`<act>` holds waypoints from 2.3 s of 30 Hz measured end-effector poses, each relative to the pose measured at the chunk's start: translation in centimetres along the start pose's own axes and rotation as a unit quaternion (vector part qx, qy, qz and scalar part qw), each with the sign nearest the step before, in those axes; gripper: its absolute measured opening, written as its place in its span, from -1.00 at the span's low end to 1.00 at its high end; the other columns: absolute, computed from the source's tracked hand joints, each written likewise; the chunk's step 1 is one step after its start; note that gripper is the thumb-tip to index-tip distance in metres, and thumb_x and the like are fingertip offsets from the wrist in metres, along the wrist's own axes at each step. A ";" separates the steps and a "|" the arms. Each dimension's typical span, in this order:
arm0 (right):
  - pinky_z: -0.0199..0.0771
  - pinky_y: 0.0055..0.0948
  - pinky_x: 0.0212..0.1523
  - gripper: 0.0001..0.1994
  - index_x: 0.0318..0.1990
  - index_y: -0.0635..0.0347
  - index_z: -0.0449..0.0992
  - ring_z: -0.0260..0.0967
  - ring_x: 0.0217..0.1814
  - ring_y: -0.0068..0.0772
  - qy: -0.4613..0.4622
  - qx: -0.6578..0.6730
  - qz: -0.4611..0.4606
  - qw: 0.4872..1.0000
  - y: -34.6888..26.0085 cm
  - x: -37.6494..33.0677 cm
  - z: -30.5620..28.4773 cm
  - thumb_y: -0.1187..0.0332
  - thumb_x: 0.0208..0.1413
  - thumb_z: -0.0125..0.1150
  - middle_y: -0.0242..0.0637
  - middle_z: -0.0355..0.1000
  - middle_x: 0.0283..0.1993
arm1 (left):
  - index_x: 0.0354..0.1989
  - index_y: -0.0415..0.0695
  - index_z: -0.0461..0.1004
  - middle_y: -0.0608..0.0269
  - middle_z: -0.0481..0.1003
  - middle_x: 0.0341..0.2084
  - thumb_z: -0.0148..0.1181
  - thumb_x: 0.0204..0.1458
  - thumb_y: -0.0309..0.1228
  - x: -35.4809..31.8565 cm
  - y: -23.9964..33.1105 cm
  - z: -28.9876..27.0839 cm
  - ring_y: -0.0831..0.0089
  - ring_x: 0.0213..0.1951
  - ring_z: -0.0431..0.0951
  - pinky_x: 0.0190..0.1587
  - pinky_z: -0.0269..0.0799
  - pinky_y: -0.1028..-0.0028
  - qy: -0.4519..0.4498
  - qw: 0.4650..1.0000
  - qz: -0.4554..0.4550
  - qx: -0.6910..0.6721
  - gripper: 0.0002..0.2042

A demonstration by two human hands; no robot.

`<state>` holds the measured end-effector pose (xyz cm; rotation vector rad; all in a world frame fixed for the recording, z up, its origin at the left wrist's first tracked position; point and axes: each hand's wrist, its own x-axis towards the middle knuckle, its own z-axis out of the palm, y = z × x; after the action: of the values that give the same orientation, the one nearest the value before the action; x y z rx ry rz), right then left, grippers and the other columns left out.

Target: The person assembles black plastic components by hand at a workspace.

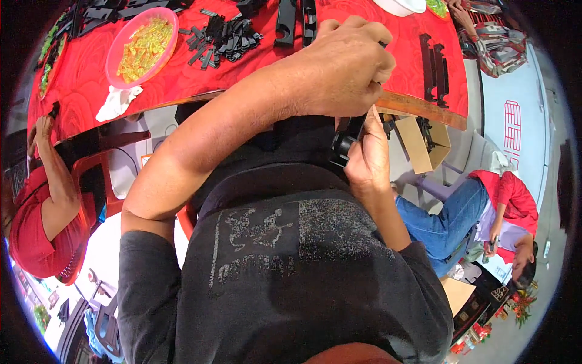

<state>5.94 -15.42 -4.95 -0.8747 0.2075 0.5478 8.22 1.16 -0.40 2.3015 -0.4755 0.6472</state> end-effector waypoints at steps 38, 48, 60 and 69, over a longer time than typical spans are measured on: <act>0.53 -0.45 -0.10 -0.54 0.25 0.40 0.32 0.50 0.01 -0.28 -0.099 -0.191 0.079 0.973 -1.4 -3.2 -0.1 0.28 0.32 0.10 -0.01 0.46 0.15 | -0.33 -0.26 0.48 0.11 0.54 -0.26 0.18 0.05 -0.53 -6.2 0.7 -3.8 0.29 -0.13 0.57 -0.16 0.48 0.37 -0.010 0.986 -0.058 -0.158 -0.93; 0.43 -0.50 -0.16 -0.47 0.23 0.36 0.33 0.45 -0.12 -0.47 -0.136 -0.251 0.077 0.955 -2.7 -3.0 -1.2 0.03 0.40 -0.09 -0.24 0.49 -0.02 | -0.26 -0.16 0.48 0.15 0.51 -0.10 0.16 -0.01 -0.51 -6.6 2.5 -4.6 0.21 0.12 0.47 0.29 0.23 0.11 -0.191 0.972 0.115 -0.080 -0.87; 0.46 -0.47 0.09 -0.42 0.28 0.39 0.30 0.44 0.10 -0.46 -0.131 -0.300 0.096 0.940 -3.7 -3.0 0.5 0.01 0.45 -0.28 -0.21 0.45 0.13 | -0.24 -0.18 0.49 0.16 0.51 -0.12 0.10 0.01 -0.39 -6.2 3.0 -4.3 0.22 0.04 0.50 0.34 0.17 0.03 -0.266 0.949 0.165 -0.037 -0.81; 0.38 -0.48 0.17 -0.51 0.28 0.36 0.31 0.38 0.16 -0.50 -0.169 -0.294 0.114 0.934 -3.7 -2.6 -0.3 0.13 0.42 -0.09 -0.23 0.44 0.15 | -0.25 -0.19 0.51 0.21 0.51 -0.27 0.12 -0.03 -0.42 -5.7 3.1 -4.8 0.28 -0.06 0.56 0.35 0.18 0.02 -0.272 0.944 0.184 -0.018 -0.82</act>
<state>5.74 -18.54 -1.64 -1.3262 -0.1869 0.9974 0.53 3.27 1.04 2.3608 -1.1841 0.1485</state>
